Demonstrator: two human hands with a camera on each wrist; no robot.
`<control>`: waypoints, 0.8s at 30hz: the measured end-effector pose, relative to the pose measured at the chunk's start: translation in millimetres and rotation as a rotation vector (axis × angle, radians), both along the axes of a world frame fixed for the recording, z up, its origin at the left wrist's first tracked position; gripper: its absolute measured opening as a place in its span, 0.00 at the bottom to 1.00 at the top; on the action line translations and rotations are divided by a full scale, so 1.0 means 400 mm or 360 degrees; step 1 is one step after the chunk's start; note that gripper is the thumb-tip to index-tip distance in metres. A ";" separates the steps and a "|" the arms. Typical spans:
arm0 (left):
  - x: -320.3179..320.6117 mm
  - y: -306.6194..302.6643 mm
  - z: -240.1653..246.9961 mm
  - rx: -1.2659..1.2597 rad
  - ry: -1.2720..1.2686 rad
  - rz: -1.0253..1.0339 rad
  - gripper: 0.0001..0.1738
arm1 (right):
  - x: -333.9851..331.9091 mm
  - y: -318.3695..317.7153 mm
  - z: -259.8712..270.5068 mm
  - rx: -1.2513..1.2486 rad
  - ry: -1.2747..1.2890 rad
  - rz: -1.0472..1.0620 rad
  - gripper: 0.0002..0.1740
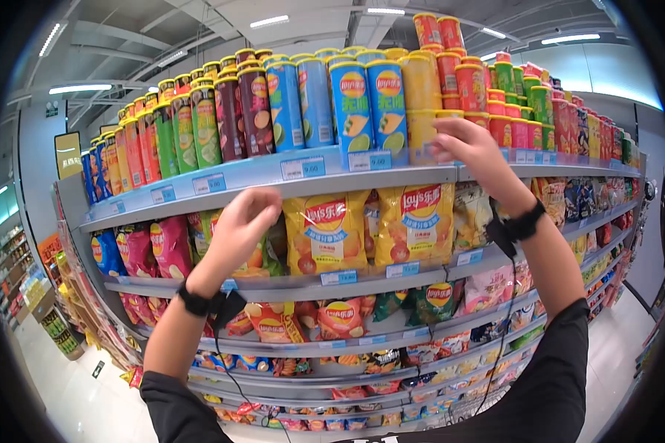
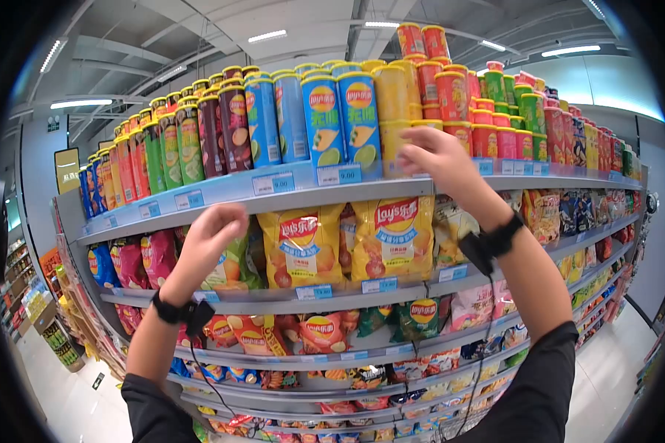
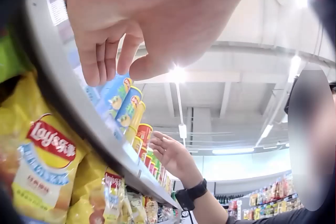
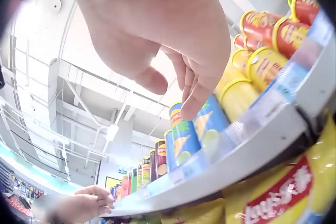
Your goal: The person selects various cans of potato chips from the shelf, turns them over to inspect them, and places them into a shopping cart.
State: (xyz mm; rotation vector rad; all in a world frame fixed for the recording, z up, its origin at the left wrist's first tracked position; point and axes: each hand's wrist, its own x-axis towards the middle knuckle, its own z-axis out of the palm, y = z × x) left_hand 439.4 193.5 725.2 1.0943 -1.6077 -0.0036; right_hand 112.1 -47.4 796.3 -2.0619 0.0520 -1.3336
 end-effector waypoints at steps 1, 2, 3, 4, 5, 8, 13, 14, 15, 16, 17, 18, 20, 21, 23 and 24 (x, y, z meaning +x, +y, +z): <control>-0.019 -0.036 0.058 -0.0060 -0.0025 0.0043 0.14 | 0.047 0.007 0.038 0.0003 -0.0004 0.0035 0.22; -0.039 -0.076 0.108 -0.0131 -0.0006 0.0002 0.16 | 0.096 0.009 0.072 0.0002 -0.0009 0.0071 0.22; -0.060 -0.108 0.154 -0.0096 0.0045 -0.0014 0.17 | 0.149 -0.002 0.094 -0.0012 -0.0005 0.0079 0.24; -0.065 -0.157 0.186 -0.0176 -0.0004 0.0046 0.21 | 0.197 -0.009 0.105 -0.0020 0.0004 0.0088 0.26; -0.065 -0.205 0.207 -0.0195 -0.0015 0.0047 0.21 | 0.233 0.005 0.105 -0.0039 -0.0007 0.0089 0.26; -0.071 -0.317 0.275 -0.0237 0.0136 0.0109 0.27 | 0.301 0.027 0.095 -0.0015 0.0124 -0.0170 0.35; -0.088 -0.378 0.271 0.0131 -0.0089 0.0499 0.37 | 0.347 0.027 0.058 -0.0144 0.0144 -0.0421 0.45; -0.095 -0.381 0.274 0.0180 -0.0165 0.0530 0.39 | 0.350 0.037 0.059 -0.0114 0.0140 -0.0488 0.43; -0.100 -0.385 0.271 0.0180 -0.0169 0.0518 0.39 | 0.359 0.033 0.057 -0.0113 0.0137 -0.0501 0.43; -0.103 -0.387 0.266 0.0136 -0.0257 0.0630 0.40 | 0.373 0.020 0.056 -0.0156 0.0129 -0.0537 0.42; -0.105 -0.388 0.265 0.0090 -0.0345 0.0746 0.41 | 0.388 0.008 0.054 -0.0200 0.0120 -0.0570 0.41; -0.097 -0.395 0.264 0.0061 -0.0378 0.0802 0.42 | 0.399 0.006 0.048 -0.0290 0.0028 -0.0608 0.38; -0.080 -0.413 0.261 -0.0009 -0.0357 0.0814 0.42 | 0.415 -0.003 0.046 -0.0397 0.0071 -0.0766 0.38; -0.078 -0.414 0.259 -0.0077 -0.0341 0.0830 0.43 | 0.420 -0.005 0.044 -0.0503 0.0110 -0.0919 0.37; -0.075 -0.421 0.254 -0.0151 -0.0280 0.0810 0.42 | 0.416 -0.015 0.033 -0.0677 0.0044 -0.0967 0.36; -0.076 -0.423 0.251 -0.0238 -0.0220 0.0789 0.42 | 0.408 -0.003 0.028 -0.0863 -0.0030 -0.1014 0.35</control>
